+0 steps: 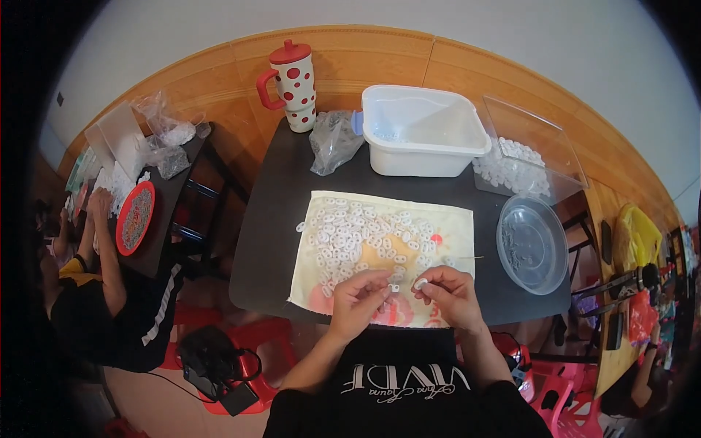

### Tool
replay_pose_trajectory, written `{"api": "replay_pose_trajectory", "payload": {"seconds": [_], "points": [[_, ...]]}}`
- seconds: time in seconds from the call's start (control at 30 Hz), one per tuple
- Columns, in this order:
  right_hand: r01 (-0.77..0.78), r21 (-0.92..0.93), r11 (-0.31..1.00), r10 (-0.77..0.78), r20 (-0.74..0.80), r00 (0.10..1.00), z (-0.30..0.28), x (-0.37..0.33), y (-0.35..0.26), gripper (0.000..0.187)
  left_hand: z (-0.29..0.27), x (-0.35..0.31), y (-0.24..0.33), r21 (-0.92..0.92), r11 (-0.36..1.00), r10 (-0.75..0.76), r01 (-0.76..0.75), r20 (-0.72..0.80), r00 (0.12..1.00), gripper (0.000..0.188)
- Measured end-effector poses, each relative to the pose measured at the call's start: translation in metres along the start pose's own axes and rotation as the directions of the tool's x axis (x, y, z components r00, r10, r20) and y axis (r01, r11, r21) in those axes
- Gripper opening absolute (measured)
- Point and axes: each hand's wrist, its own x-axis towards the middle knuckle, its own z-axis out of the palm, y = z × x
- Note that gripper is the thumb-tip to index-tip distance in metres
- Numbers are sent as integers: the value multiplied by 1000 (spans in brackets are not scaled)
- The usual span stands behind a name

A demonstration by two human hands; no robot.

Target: Assembling small white plastic components onto a patterned cardboard template.

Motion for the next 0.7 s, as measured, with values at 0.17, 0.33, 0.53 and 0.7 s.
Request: {"api": "replay_pose_trajectory", "payload": {"seconds": [0.17,0.33,0.53,0.7], "points": [[40,138,990,-37,-25,999,-2,6,11,15,0,0,-1,3,1000,-4,4,7,1000,28],[69,11,998,-66,-147,987,8,7,8,22,0,0,-1,0,1000,12,-12,17,1000,28],[371,-407,835,-370,83,925,12,9,-10,24,5,-1,8,-26,999,-22,24,93,995,30],[422,-484,767,-392,167,905,17,12,-22,24,9,-2,10,34,999,32,-38,153,988,35]]}}
